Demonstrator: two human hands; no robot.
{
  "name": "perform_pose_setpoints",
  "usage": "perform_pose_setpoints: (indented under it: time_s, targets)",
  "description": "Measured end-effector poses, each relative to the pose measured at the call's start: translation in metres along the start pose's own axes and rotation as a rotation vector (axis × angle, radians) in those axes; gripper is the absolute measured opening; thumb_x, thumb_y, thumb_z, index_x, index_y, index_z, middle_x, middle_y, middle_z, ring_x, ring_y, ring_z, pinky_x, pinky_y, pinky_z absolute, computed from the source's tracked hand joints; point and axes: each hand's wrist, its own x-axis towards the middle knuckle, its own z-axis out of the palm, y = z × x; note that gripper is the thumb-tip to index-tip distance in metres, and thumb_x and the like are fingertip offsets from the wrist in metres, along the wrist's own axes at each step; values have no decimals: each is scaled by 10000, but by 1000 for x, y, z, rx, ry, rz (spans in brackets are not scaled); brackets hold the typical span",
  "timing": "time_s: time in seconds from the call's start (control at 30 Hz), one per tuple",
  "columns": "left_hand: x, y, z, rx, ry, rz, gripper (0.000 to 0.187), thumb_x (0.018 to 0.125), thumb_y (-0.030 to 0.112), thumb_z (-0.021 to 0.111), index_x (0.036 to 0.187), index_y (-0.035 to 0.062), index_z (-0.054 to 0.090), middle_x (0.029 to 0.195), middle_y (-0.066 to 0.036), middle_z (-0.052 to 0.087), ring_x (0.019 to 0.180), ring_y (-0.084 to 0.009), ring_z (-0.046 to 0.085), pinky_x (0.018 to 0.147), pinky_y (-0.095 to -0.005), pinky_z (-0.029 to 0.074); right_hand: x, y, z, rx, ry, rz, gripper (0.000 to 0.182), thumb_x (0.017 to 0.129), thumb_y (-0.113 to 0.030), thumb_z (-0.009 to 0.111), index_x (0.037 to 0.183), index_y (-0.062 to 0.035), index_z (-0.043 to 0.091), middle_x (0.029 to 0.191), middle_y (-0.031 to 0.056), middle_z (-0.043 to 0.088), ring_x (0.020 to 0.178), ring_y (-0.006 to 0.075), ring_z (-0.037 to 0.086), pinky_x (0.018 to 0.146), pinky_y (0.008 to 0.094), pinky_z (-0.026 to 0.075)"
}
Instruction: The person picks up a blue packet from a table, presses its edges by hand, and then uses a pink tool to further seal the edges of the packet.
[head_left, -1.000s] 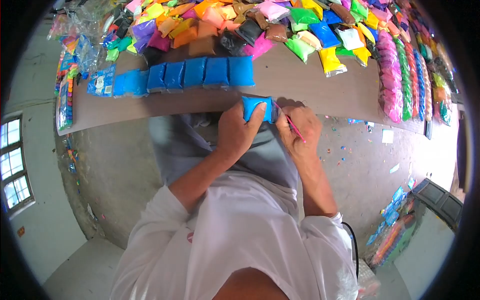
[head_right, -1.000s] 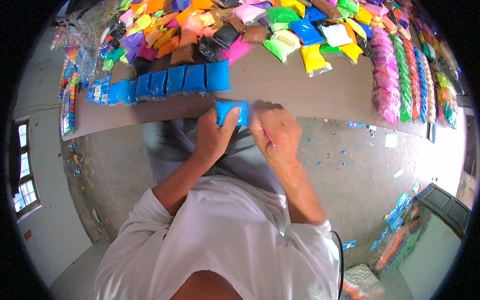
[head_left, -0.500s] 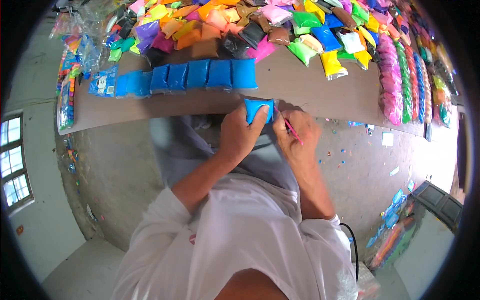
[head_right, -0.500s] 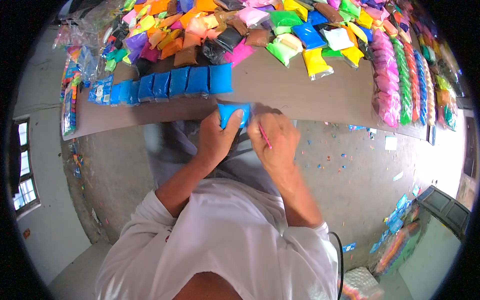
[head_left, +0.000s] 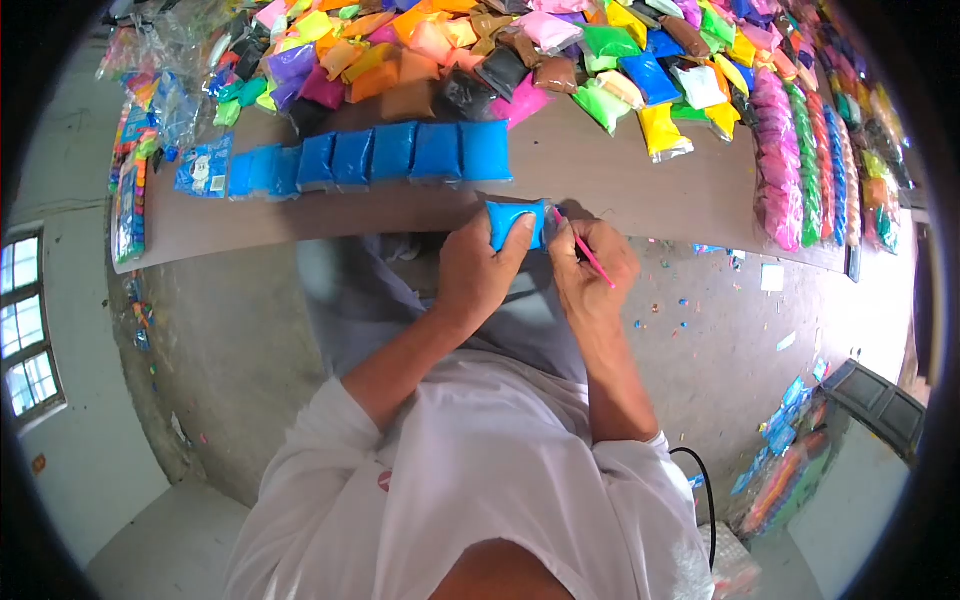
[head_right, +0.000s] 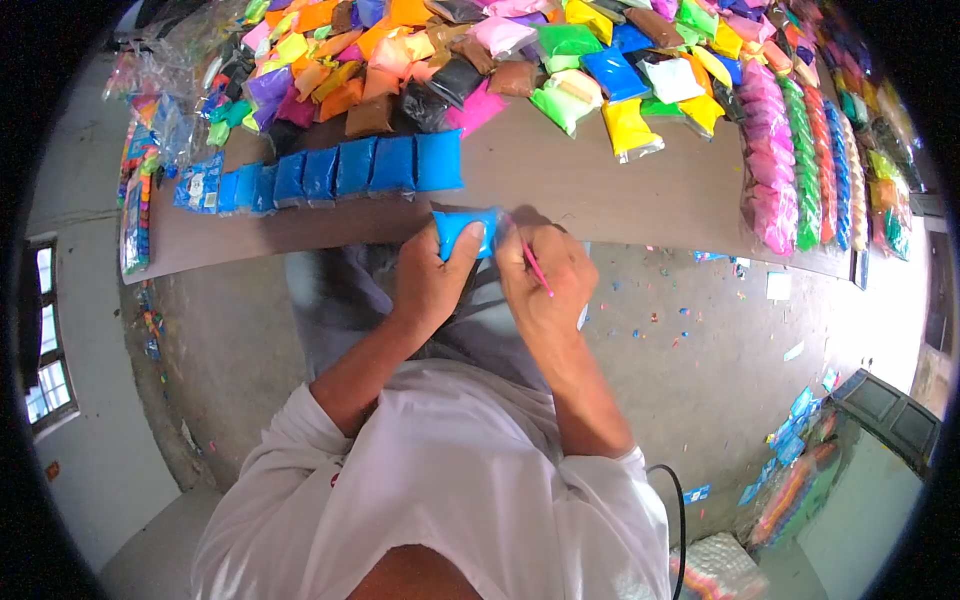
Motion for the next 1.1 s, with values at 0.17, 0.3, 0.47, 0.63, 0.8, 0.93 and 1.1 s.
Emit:
perform_pose_setpoints:
  time_s: [0.17, 0.3, 0.47, 0.63, 0.8, 0.93, 1.1]
  targets:
    - [1, 2, 1, -52, 7, 24, 313, 853, 330, 603, 897, 21, 630, 738, -194, 633, 711, -366, 629, 622, -410, 481, -2, 2, 8, 43, -23, 77, 138, 703, -18, 674, 661, -63, 551, 578, 122, 549, 506, 283, 555, 480, 331, 438]
    - [1, -2, 0, -3, -37, -20, 323, 859, 333, 598, 871, 11, 619, 724, -186, 630, 702, -368, 626, 623, -413, 479, 0, 15, 3, -105, 90, 65, 92, 729, -43, 659, 692, -44, 575, 577, 117, 543, 492, 264, 525, 481, 314, 432]
    - [0, -4, 1, -32, -21, 21, 334, 866, 342, 589, 870, 9, 612, 732, -197, 627, 709, -377, 621, 632, -417, 479, 5, 8, -31, 273, 111, 452, 138, 817, -97, 681, 743, 1, 616, 606, 3, 554, 536, 71, 465, 496, 238, 388]
    - [-1, -2, 0, -45, -5, 56, 339, 873, 344, 582, 888, 7, 612, 757, -212, 627, 718, -386, 616, 641, -418, 479, 0, 10, -41, 289, -147, 518, 125, 827, -85, 680, 753, 4, 635, 643, -25, 551, 587, 52, 462, 529, 210, 378]
    - [-1, -3, 0, -27, -31, 28, 365, 877, 354, 576, 917, -8, 613, 756, -202, 632, 717, -371, 626, 646, -407, 480, 3, 13, -35, 576, -313, 486, 97, 828, -48, 663, 754, 8, 637, 693, -14, 567, 635, 57, 477, 574, 205, 383]
    - [-1, -4, 1, -34, -11, 46, 377, 878, 362, 573, 928, -10, 614, 746, -197, 631, 710, -366, 628, 644, -405, 479, 7, 8, -37, 553, -341, 577, 95, 832, -40, 647, 751, 7, 636, 700, -9, 566, 633, 56, 474, 568, 206, 373]
    - [-2, -5, 2, -76, 9, 77, 398, 884, 380, 563, 933, -12, 612, 756, -195, 627, 712, -352, 625, 646, -399, 475, 6, 21, -27, 568, -449, 566, 97, 821, -37, 628, 735, 6, 632, 643, -14, 542, 587, 58, 456, 523, 220, 351]
